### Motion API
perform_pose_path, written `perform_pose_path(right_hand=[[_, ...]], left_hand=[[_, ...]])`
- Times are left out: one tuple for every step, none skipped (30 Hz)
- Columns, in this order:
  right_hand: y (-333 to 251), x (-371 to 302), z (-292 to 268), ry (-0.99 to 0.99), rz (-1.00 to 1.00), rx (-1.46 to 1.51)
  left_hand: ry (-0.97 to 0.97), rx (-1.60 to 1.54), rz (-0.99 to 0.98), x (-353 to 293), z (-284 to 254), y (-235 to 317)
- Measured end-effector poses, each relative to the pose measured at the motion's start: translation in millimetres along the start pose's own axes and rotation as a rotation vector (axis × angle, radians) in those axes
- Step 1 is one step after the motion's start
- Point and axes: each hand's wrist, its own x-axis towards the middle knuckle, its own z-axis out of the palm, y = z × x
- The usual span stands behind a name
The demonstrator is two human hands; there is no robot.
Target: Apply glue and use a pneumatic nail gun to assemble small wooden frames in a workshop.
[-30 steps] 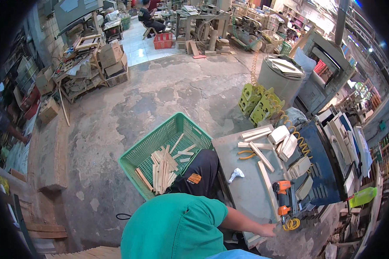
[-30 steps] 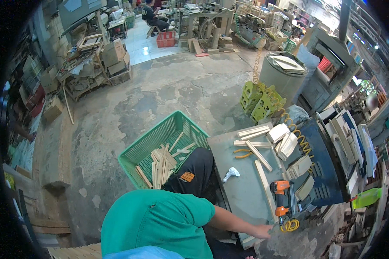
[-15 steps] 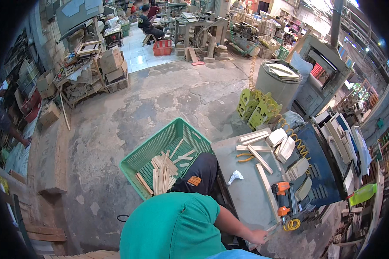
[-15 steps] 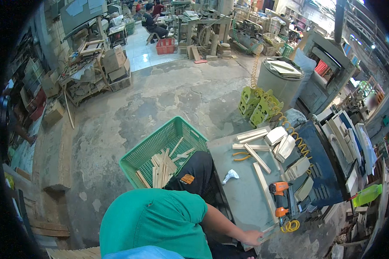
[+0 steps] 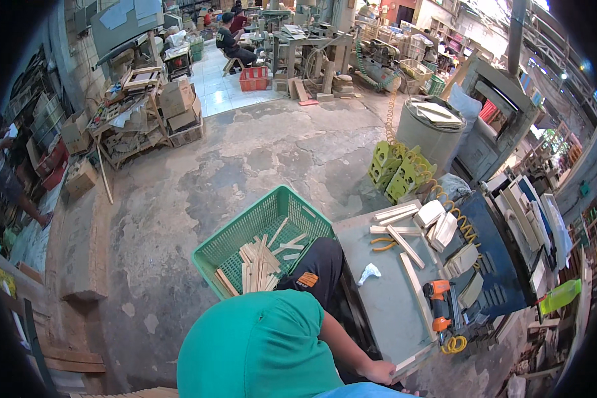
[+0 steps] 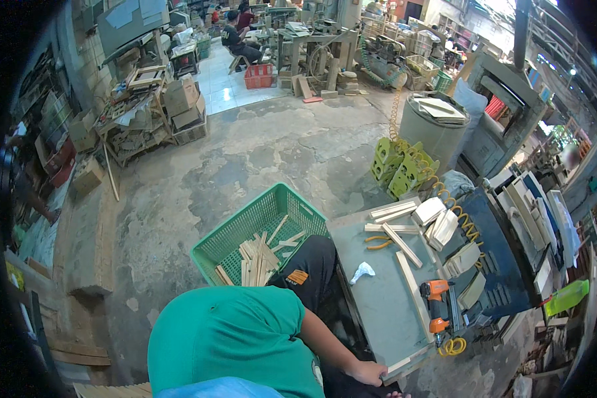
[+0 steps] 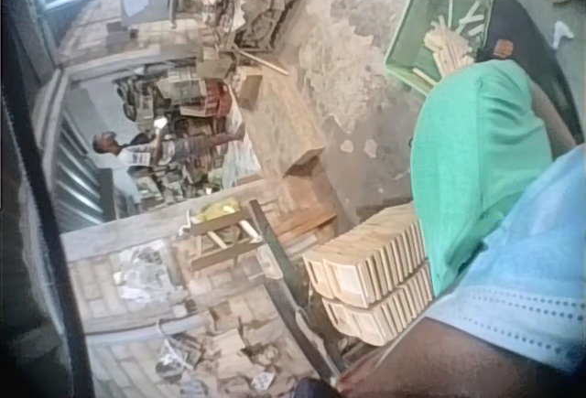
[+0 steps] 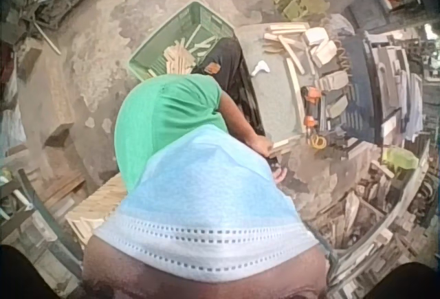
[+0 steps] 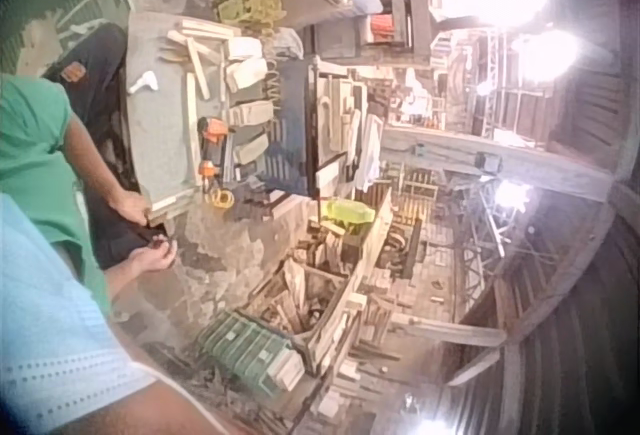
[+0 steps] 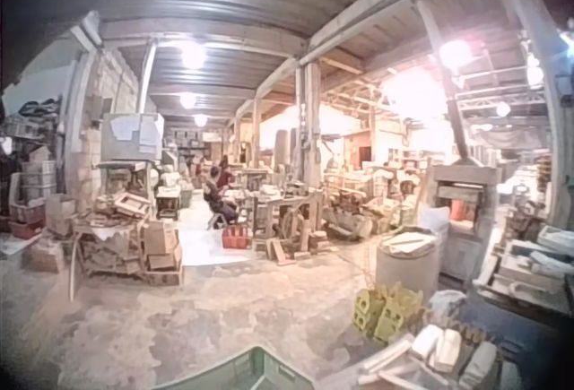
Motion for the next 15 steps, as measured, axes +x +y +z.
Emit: perform_pose_path(right_hand=[[-4.7, -6.4, 11.3, 0.011, 0.021, -0.055], [-7.7, -12.7, 22.1, 0.022, 0.042, -0.109], [-9.6, -18.4, 27.7, 0.041, 0.080, -0.180], [-10.7, -20.0, 27.4, 0.050, 0.101, -0.237], [41.3, 13.7, -14.8, -0.216, -0.677, -0.658], [46.5, 15.7, -17.6, -0.210, -0.676, -0.662], [48.2, 16.4, -23.0, -0.168, -0.277, -0.311], [50.4, 17.2, -25.6, -0.133, 0.114, 0.046], [60.1, 11.7, -24.7, -0.150, -0.130, 0.101], [61.2, 12.5, -29.5, -0.143, -0.128, 0.096], [60.6, 14.5, -34.3, -0.094, -0.414, -0.273], [64.6, 19.1, -41.7, -0.091, -0.409, -0.279], [72.7, 25.1, -51.0, -0.081, -0.418, -0.232], [84.0, 31.3, -60.2, -0.074, -0.424, -0.182], [93.4, 35.7, -67.4, -0.069, -0.430, -0.133]], left_hand=[[0.077, -0.010, 0.039, 0.6, 2.8, -3.3], [0.155, -0.018, 0.078, 2.9, 4.7, -8.7], [0.237, 0.072, 0.155, 37.0, 16.8, -40.9], [0.235, 0.073, 0.157, 48.4, 19.1, -47.5], [0.308, 0.088, 0.250, 55.0, 23.5, -47.1], [0.388, 0.098, 0.333, 58.6, 27.8, -49.5], [0.397, 0.141, 0.339, 48.4, 26.0, -36.5], [0.392, 0.135, 0.340, 48.2, 26.3, -36.6], [0.392, 0.132, 0.320, 47.6, 26.0, -37.6], [0.389, 0.134, 0.297, 46.9, 24.3, -39.0], [0.359, 0.136, 0.245, 46.6, 23.0, -40.2], [0.353, 0.131, 0.240, 45.5, 25.5, -41.1], [0.383, 0.114, 0.243, 45.4, 27.7, -43.5], [0.416, 0.098, 0.243, 44.7, 28.4, -46.3], [0.415, 0.092, 0.239, 46.4, 27.3, -48.5]])
